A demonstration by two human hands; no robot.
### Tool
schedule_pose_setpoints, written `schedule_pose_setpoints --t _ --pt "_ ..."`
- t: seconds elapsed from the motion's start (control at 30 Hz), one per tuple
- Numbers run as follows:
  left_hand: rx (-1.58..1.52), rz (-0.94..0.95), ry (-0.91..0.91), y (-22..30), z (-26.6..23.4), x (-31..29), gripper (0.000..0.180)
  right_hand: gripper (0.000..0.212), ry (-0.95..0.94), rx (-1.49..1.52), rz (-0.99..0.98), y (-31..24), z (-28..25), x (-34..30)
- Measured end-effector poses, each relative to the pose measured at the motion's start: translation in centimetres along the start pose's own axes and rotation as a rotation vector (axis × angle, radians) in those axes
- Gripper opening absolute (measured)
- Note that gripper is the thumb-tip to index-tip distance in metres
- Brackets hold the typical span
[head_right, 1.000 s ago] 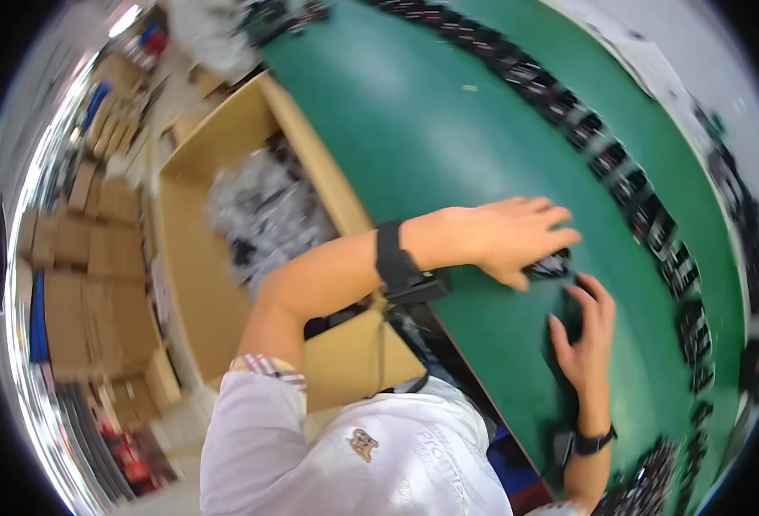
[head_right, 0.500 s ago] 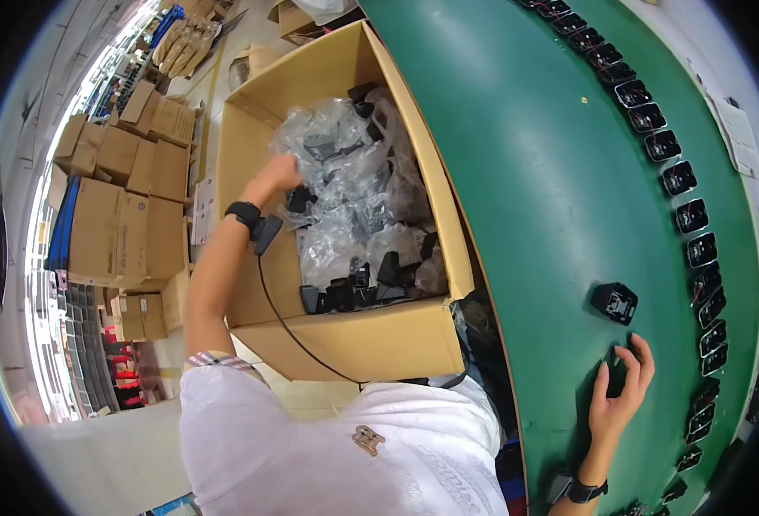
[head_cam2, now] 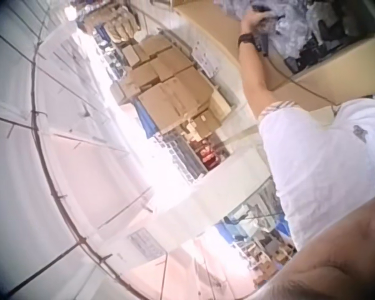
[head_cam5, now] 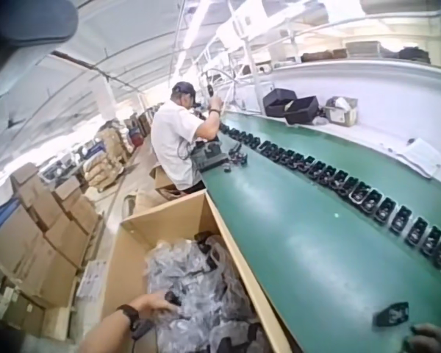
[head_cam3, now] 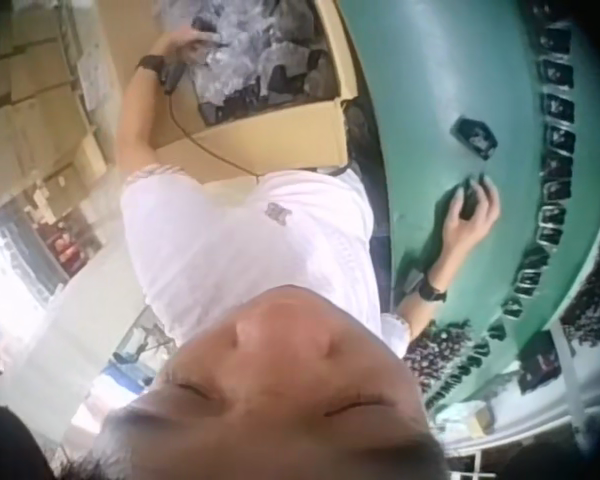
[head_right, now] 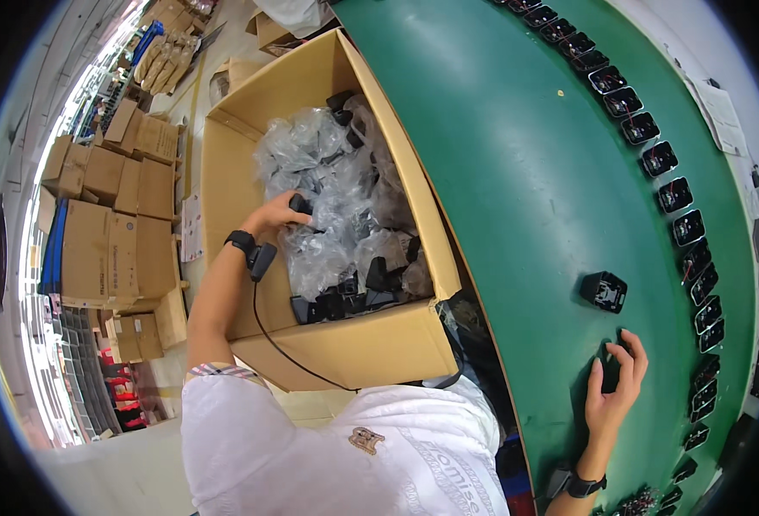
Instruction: Assembling electronics components at a factory workstation and packing finished products into a cardboard box.
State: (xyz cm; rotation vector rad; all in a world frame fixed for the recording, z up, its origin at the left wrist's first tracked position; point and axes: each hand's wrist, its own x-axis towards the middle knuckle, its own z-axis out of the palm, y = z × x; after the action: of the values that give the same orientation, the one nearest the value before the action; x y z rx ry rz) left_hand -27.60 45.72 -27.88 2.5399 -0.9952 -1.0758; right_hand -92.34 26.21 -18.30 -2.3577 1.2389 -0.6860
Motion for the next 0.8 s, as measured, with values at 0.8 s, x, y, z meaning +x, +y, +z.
schedule_pose_setpoints --t 0.8 --pt "-0.526 0.393 -0.248 14.6 2.6 -4.1 0.027 0.019 0.032 0.023 0.002 0.4 -0.6 0.0"
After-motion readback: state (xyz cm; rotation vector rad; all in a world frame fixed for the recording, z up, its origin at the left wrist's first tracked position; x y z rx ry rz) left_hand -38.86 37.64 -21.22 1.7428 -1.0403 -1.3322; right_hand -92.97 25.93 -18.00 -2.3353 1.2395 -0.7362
